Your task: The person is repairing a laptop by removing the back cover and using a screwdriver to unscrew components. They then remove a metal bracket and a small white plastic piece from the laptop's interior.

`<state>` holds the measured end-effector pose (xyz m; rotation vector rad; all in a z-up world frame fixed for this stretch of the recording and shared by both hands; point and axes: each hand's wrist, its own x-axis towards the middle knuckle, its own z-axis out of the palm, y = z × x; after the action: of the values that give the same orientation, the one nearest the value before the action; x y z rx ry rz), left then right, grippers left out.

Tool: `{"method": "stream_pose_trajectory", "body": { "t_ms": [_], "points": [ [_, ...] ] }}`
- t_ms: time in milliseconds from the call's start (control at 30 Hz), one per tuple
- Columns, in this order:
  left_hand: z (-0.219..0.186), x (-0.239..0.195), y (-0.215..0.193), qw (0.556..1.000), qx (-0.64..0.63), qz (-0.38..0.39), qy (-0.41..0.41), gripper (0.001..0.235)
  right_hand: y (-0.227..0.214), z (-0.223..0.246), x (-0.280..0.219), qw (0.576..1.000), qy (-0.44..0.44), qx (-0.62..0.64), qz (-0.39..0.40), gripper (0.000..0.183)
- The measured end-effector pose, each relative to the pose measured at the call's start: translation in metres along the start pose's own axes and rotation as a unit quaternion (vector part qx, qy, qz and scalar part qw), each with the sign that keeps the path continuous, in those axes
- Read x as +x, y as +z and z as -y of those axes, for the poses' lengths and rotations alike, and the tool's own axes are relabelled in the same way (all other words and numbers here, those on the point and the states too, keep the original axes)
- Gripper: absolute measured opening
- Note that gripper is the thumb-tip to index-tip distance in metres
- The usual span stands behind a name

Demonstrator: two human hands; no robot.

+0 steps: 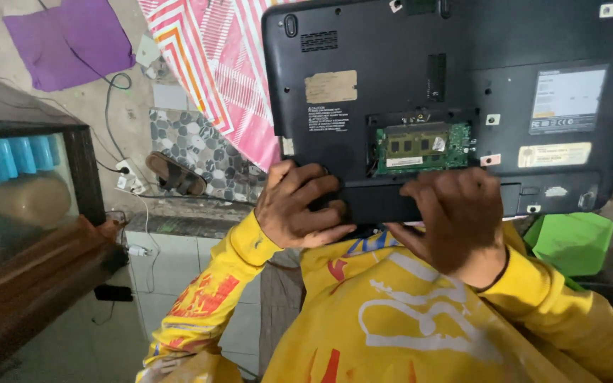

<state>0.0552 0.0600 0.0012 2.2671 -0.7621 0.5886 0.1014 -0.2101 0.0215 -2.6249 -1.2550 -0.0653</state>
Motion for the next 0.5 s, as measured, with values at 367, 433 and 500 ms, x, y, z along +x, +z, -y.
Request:
{"method": "stream_pose_trajectory", "body": {
  "t_ms": [367, 433, 500],
  "points": [
    [0.003, -0.003, 0.002, 0.999, -0.022, -0.029, 0.021, 0.04, -0.011, 0.001, 0.005, 0.997, 0.02, -0.051, 0.059, 0.062],
    [0.0, -0.005, 0.003, 0.999, -0.015, -0.038, 0.019, 0.039, -0.013, 0.002, 0.008, 0.997, 0.018, -0.043, 0.056, 0.061],
    [0.0, -0.007, 0.006, 0.999, -0.008, -0.045, 0.009, 0.038, -0.013, -0.001, 0.009, 0.998, 0.011, -0.03, 0.059, 0.06]
  ]
}}
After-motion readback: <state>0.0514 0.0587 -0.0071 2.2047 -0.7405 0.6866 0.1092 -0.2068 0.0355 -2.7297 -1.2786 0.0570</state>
